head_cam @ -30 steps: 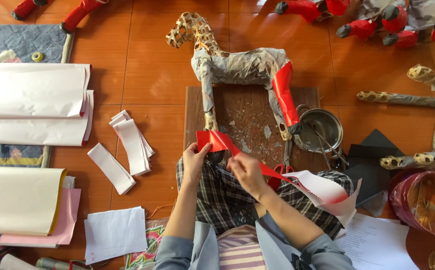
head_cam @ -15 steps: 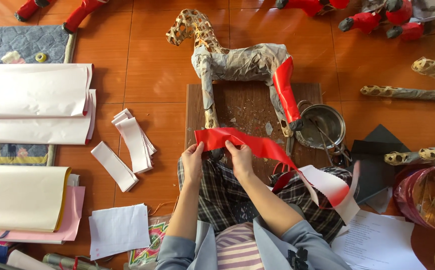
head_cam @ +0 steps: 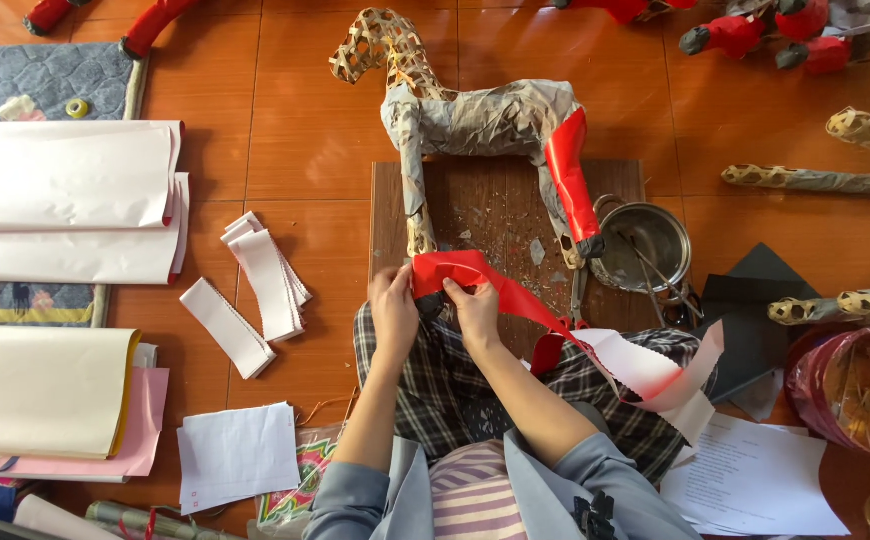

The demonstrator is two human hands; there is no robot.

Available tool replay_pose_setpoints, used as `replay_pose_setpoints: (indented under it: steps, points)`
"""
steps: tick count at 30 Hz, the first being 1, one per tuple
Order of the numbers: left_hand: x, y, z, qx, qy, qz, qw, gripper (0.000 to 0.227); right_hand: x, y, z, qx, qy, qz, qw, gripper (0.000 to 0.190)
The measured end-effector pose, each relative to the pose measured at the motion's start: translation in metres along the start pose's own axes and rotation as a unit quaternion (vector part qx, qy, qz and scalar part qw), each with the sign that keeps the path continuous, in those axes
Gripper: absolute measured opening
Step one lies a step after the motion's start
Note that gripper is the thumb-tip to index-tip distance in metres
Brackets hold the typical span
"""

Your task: Decorating paper-based animal crafts by gluing on colored paper strips.

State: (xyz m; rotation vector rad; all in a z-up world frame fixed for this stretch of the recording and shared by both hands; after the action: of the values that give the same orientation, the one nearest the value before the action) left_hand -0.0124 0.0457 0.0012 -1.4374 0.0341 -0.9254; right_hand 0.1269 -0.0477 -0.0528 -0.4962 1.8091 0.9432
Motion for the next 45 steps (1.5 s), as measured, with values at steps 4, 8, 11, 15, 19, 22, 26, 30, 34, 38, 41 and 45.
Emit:
replay_pose_setpoints:
  steps: [4, 8, 11, 15, 19, 22, 26, 30, 34, 38, 41, 45]
  points:
    - [-0.053, 0.070, 0.005, -0.196, -0.159, -0.207, 0.945, 0.036, 0.008, -0.003, 0.002, 0.013, 0.016, 0.006, 1.000, 0.014]
    - [-0.026, 0.080, 0.010, -0.231, -0.162, -0.541, 0.792, 0.053, 0.011, -0.003, 0.000, 0.009, 0.034, 0.040, 0.999, 0.020]
    - [-0.007, 0.074, 0.016, -0.247, -0.149, -0.582, 0.761, 0.064, 0.022, -0.010, 0.009, -0.014, 0.056, 0.081, 0.995, 0.027]
    - [0.004, 0.059, 0.015, -0.238, -0.224, -0.573, 0.752, 0.067, -0.018, -0.026, 0.012, -0.059, 0.039, -0.053, 0.996, 0.037]
    - [0.001, 0.066, 0.012, -0.245, -0.260, -0.565, 0.744, 0.068, -0.087, -0.106, 0.012, 0.039, -0.007, -0.301, 0.953, 0.028]
    - [-0.018, 0.080, 0.005, -0.216, -0.254, -0.532, 0.778, 0.069, -0.154, -0.124, -0.005, 0.077, -0.117, -0.633, 0.762, 0.037]
    - [-0.021, 0.074, 0.014, -0.160, -0.214, -0.390, 0.881, 0.073, -0.100, -0.068, -0.021, -0.171, 0.254, -0.266, 0.914, 0.040]
    - [-0.016, 0.077, 0.009, -0.187, -0.250, -0.324, 0.893, 0.074, 0.012, -0.021, 0.036, -0.266, 0.081, -0.230, 0.933, 0.055]
    - [-0.024, 0.069, 0.013, -0.199, -0.285, -0.333, 0.876, 0.070, 0.064, 0.007, 0.077, -0.206, 0.231, -0.256, 0.916, 0.054]
    - [-0.012, 0.058, 0.016, -0.282, -0.187, -0.392, 0.856, 0.083, 0.101, 0.007, 0.092, -0.215, 0.333, -0.001, 0.918, 0.041]
    - [-0.011, 0.073, 0.012, -0.251, -0.076, -0.461, 0.848, 0.091, 0.103, 0.009, 0.093, -0.177, 0.340, 0.039, 0.923, 0.035]
    - [-0.010, 0.042, -0.004, -0.330, -0.160, -0.352, 0.861, 0.105, 0.082, 0.016, 0.079, -0.125, 0.329, 0.018, 0.936, 0.033]
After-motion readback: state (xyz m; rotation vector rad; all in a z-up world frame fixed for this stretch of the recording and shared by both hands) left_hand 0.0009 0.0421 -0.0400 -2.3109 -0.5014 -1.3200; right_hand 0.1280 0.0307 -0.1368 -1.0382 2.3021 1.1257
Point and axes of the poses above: each hand's wrist, its own z-axis towards the middle knuckle, its own y-axis out of the palm, x = y × z, the point moved 8 cm from there along z, towards the middle knuckle, and after that the axes turned 13 degrees about -x, right-handed, at the moved point
